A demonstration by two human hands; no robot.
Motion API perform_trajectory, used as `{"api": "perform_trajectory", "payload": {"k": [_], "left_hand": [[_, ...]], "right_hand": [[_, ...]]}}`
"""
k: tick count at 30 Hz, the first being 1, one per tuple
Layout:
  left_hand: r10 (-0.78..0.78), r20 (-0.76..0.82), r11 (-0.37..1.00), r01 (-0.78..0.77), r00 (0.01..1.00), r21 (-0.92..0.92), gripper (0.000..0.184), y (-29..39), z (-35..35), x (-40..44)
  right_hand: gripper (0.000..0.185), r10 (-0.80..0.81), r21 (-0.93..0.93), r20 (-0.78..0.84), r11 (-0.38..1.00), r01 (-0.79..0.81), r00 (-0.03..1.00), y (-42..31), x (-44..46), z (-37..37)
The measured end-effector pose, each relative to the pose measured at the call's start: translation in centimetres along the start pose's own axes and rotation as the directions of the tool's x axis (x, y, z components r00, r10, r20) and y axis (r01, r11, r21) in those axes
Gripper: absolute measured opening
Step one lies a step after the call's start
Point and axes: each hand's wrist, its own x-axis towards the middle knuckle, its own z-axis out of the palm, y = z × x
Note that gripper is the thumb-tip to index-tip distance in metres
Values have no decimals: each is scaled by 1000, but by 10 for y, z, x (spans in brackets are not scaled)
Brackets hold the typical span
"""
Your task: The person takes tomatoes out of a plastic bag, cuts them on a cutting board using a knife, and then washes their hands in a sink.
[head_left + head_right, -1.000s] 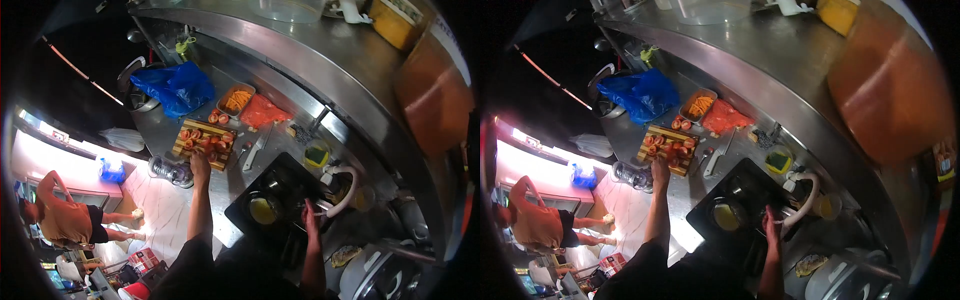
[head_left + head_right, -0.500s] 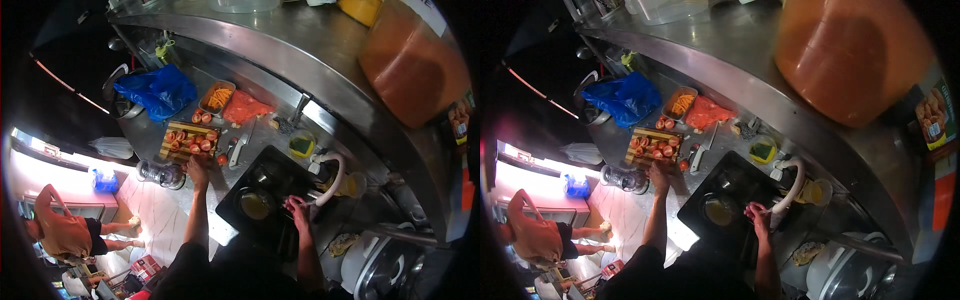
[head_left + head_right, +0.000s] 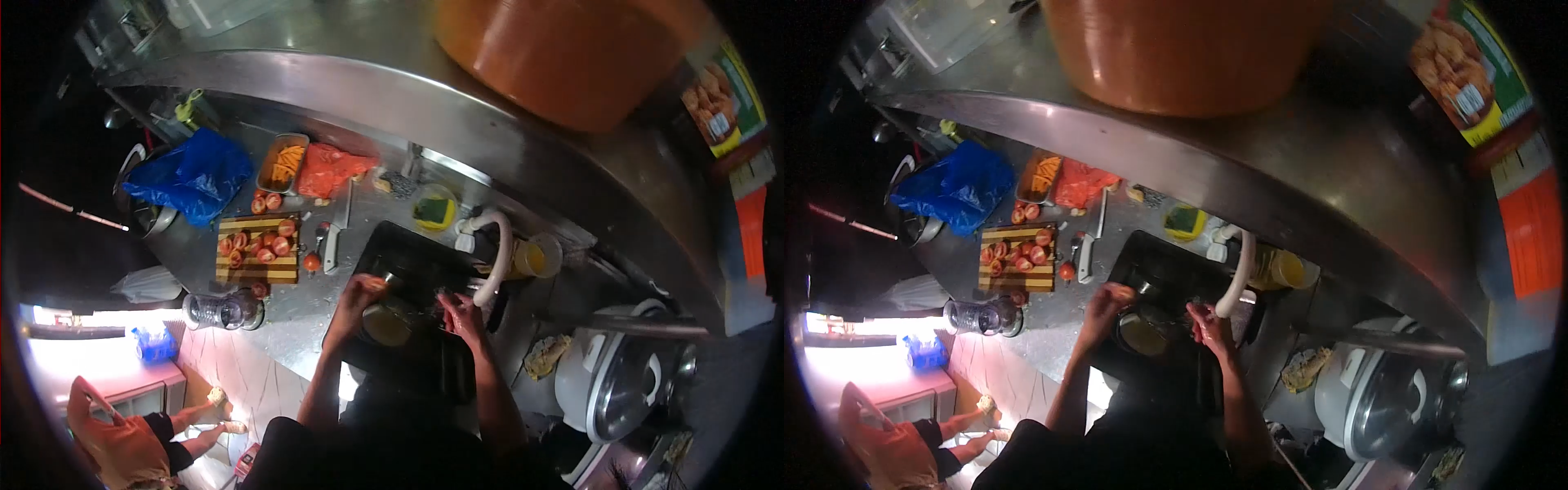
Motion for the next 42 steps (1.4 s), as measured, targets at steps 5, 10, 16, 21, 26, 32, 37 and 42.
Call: {"api": "perform_trajectory", "payload": {"k": [5, 10, 16, 21, 26, 32, 37, 42], "left_hand": [[-372, 280, 928, 349, 885, 128, 34, -13, 87, 16], [-336, 230, 912, 254, 913, 323, 32, -9, 123, 16], [-307, 103, 924, 270, 946, 272, 28, -4, 148, 1], [-265, -4, 926, 255, 964, 279, 25, -47, 147, -6], [20, -18, 808, -5, 1000, 589, 25, -68, 147, -8], [-99, -56, 944, 111, 994, 310, 27, -64, 153, -9], [-121, -14, 949, 120, 993, 290, 31, -75, 149, -3], [-177, 81, 964, 156, 981, 217, 34, -83, 139, 3]], "right_hand": [[28, -159, 306, 169, 947, 102, 973, 20, -11, -3], [20, -292, 170, 6, 943, 286, 957, 54, -16, -22], [30, -278, -254, -226, 942, 219, 934, 57, -11, -16], [26, -271, -338, -347, 929, 150, 898, 49, -7, -4], [22, -279, -186, -377, 957, 223, 883, 58, 0, -2], [17, -274, -328, -400, 934, 143, 875, 59, 4, -5], [15, -246, -199, -397, 964, 179, 884, 44, -1, -4], [13, -171, -94, -326, 984, 149, 930, 52, 8, -12]]}}
